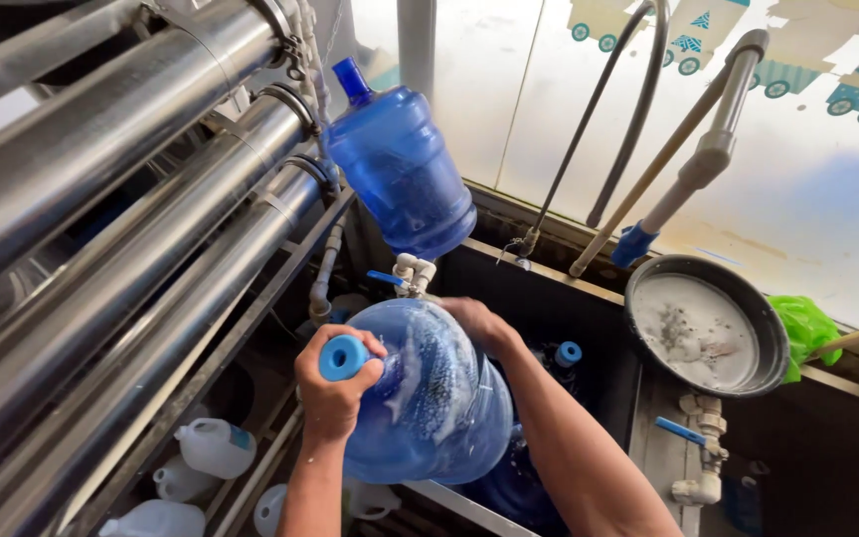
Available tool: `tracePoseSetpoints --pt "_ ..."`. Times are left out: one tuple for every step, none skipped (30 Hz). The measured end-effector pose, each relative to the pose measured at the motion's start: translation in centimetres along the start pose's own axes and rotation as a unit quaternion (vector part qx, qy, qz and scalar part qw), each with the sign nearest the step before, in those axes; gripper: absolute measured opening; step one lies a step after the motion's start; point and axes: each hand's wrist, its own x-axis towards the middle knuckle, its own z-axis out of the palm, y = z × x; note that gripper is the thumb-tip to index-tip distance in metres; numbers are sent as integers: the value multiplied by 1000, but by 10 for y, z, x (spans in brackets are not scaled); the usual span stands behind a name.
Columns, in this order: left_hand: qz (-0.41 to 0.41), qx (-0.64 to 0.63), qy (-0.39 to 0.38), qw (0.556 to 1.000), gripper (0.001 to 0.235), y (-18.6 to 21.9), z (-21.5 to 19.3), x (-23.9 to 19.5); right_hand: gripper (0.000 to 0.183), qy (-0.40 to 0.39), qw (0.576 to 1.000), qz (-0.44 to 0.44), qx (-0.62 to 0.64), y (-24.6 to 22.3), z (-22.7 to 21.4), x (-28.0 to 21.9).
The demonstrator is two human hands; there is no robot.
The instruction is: The person scrubs the exterior of large blue water jugs with a soapy sponge in a stainless steel sink. They rinse the jugs under a faucet and place them on a nearby rack among other jugs.
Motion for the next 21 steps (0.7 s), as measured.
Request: tracePoseSetpoints --pt "1 0 -2 1000 31 -1 -13 0 35 2 1000 -1 1 13 3 -9" --pt "-23 -20 13 999 29 -2 -25 -1 49 31 996 77 11 25 5 -17" --pt "-47 -39 29 998 28 -3 -38 -2 64 58 986 155 21 38 9 -26" --pt "-47 -39 28 998 28 -12 -50 -4 64 58 986 154 21 105 24 -17" --pt "-60 -57 57 995 31 -20 -63 -4 46 156 976 -31 -151 167 35 -12" --pt "-74 -74 86 991 34 -29 -75 -4 44 243 894 -214 -311 223 41 -9" --pt "-69 -74 86 991 34 -32 -78 -3 44 244 892 -219 -311 211 62 -24" --pt "-96 -83 142 982 33 -35 -81 -2 48 327 923 -97 -180 199 83 -39" --pt "-129 -91 197 968 33 -37 -85 -6 53 394 917 33 -42 191 105 -62" --pt "-128 -90 199 967 33 -41 -83 -4 53 393 918 32 -42 141 130 -78" --pt "-124 -80 249 957 31 -45 -80 -3 56 389 921 24 26 91 150 -102" --pt "-119 -69 299 944 29 -49 -76 -3 62 383 919 16 94 40 165 -134" --pt "-120 -68 300 944 29 -45 -73 -3 62 381 920 17 93 23 173 -138" --pt "-123 -60 296 945 26 -40 -70 -3 61 371 925 -15 77 5 181 -142" --pt "-125 -52 290 947 23 -36 -65 -2 62 360 930 -48 62 -12 189 -145" --pt "-124 -52 291 947 23 -28 -64 -4 62 359 930 -49 61 -26 177 -141" --pt "-129 -33 268 954 22 -20 -62 -4 60 343 934 -80 61 -40 164 -136" --pt "-133 -15 245 960 20 -13 -59 -4 59 325 937 -111 60 -54 151 -132" --pt "-133 -16 244 960 20 -12 -57 -3 59 327 937 -111 60 -60 130 -115" --pt "-100 -30 220 970 22 -12 -55 -3 55 259 952 -162 33 -65 108 -99" --pt "-72 -40 196 977 25 -11 -55 -8 53 187 960 -208 7 -68 90 -86"
